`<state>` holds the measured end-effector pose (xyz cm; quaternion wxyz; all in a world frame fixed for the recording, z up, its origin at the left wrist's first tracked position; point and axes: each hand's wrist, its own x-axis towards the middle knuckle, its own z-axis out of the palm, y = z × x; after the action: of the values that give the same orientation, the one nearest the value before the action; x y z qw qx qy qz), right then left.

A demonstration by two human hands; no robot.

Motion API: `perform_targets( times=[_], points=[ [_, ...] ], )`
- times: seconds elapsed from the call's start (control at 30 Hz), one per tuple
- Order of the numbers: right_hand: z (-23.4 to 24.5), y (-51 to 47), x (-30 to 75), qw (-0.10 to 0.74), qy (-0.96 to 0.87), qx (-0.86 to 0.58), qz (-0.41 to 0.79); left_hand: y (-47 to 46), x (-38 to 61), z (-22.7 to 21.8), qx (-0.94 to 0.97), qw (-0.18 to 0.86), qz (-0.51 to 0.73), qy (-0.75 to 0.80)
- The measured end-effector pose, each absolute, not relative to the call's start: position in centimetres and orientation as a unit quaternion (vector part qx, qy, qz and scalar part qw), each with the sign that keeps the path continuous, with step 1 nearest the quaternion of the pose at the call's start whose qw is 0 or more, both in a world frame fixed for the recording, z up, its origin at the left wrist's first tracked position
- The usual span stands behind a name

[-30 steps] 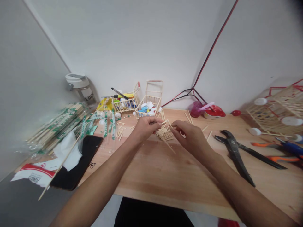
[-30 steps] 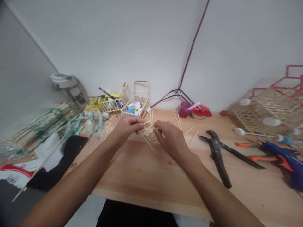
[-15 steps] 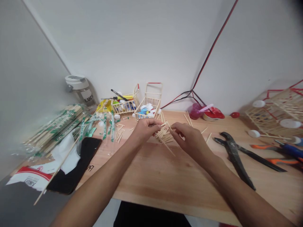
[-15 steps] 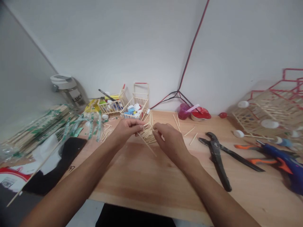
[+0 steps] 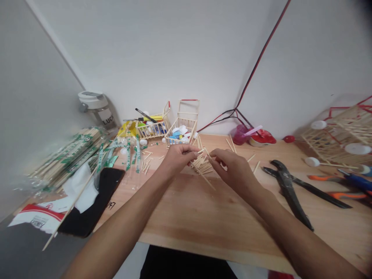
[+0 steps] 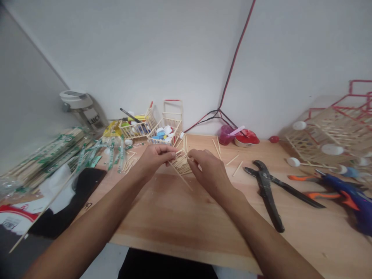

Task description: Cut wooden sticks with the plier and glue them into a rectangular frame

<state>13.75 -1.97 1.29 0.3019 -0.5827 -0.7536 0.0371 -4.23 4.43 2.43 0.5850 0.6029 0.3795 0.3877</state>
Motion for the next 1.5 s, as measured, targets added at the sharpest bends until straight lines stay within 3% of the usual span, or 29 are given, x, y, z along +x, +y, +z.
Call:
perform_targets(
  times=[1.5],
  points=[
    [1.23,-2.00,13.66,0.300,-0.753,-0.585,0.032,4.43,-4.19,2.27,0.603,0.584,0.388,0.381]
  ],
)
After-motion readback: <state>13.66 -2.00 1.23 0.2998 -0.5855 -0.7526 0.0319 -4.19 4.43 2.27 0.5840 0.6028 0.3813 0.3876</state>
